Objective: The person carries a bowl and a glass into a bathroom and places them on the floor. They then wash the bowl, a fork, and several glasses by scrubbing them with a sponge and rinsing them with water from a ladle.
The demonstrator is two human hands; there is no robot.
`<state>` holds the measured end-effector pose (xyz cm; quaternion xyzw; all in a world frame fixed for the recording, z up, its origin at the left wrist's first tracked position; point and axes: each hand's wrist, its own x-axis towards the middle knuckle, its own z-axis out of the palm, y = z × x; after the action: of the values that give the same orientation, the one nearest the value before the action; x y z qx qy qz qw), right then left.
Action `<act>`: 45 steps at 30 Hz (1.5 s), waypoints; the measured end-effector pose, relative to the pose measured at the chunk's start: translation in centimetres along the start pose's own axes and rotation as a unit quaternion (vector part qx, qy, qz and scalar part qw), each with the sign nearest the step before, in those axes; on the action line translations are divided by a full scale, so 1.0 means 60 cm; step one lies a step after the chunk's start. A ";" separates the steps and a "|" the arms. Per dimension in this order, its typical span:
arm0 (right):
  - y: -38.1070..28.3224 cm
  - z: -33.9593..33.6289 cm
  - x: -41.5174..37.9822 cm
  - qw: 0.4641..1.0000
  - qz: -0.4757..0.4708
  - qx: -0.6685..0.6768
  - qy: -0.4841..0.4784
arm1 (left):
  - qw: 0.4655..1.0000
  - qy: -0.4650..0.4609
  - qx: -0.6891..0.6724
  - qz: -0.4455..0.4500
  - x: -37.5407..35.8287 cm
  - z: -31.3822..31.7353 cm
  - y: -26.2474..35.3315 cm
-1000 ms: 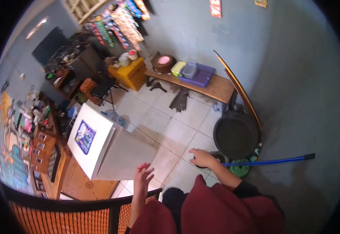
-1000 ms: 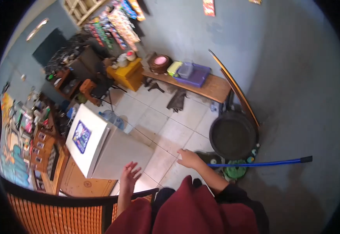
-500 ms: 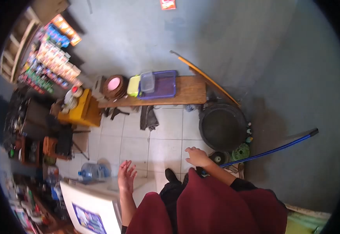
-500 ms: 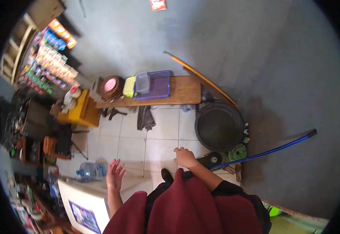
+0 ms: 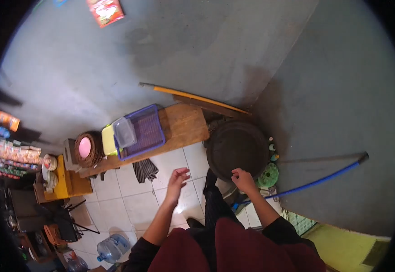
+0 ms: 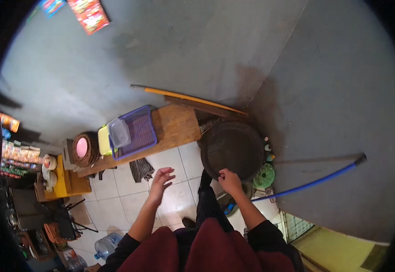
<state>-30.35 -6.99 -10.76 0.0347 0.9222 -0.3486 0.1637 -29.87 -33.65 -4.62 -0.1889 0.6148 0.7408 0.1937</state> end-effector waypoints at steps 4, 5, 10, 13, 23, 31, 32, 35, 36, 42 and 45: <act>0.053 0.087 0.176 0.989 0.119 0.061 0.063 | 0.999 0.039 -0.001 0.006 0.148 0.063 -0.022; 0.068 0.109 0.222 0.987 0.139 0.066 0.054 | 0.998 0.051 -0.013 0.024 0.192 0.073 -0.034; 0.185 0.256 0.438 0.977 0.185 0.065 0.082 | 0.985 0.071 0.134 0.085 0.408 0.102 -0.110; 0.223 0.307 0.549 0.960 0.239 0.103 0.108 | 0.979 0.007 0.160 0.127 0.530 0.086 -0.127; 0.370 0.401 0.816 0.907 0.023 -0.408 0.097 | 0.659 -0.208 0.722 0.033 0.835 0.210 -0.188; 0.552 0.482 0.834 0.960 0.100 -0.189 0.181 | 0.543 -0.268 0.783 -0.141 1.035 0.219 -0.429; 0.576 0.517 0.808 0.966 0.090 -0.135 0.202 | 0.556 -0.224 0.795 -0.093 1.035 0.224 -0.441; 0.636 0.595 0.758 0.966 0.062 0.020 0.250 | 0.568 -0.177 0.803 -0.042 1.055 0.235 -0.476; 0.651 0.611 0.752 0.961 0.052 0.069 0.263 | 0.574 -0.171 0.800 -0.038 1.067 0.238 -0.486; 0.657 0.603 0.869 0.885 0.006 0.344 0.313 | 0.622 -0.144 0.769 -0.038 1.120 0.232 -0.498; 0.573 0.551 0.984 0.833 -0.010 0.456 0.314 | 0.663 -0.131 0.735 -0.053 1.106 0.228 -0.473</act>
<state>-70.77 -5.62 -75.00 0.2032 0.6607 -0.7018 -0.1722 -72.33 -11.75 -60.40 0.0813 0.9168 0.0536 0.3874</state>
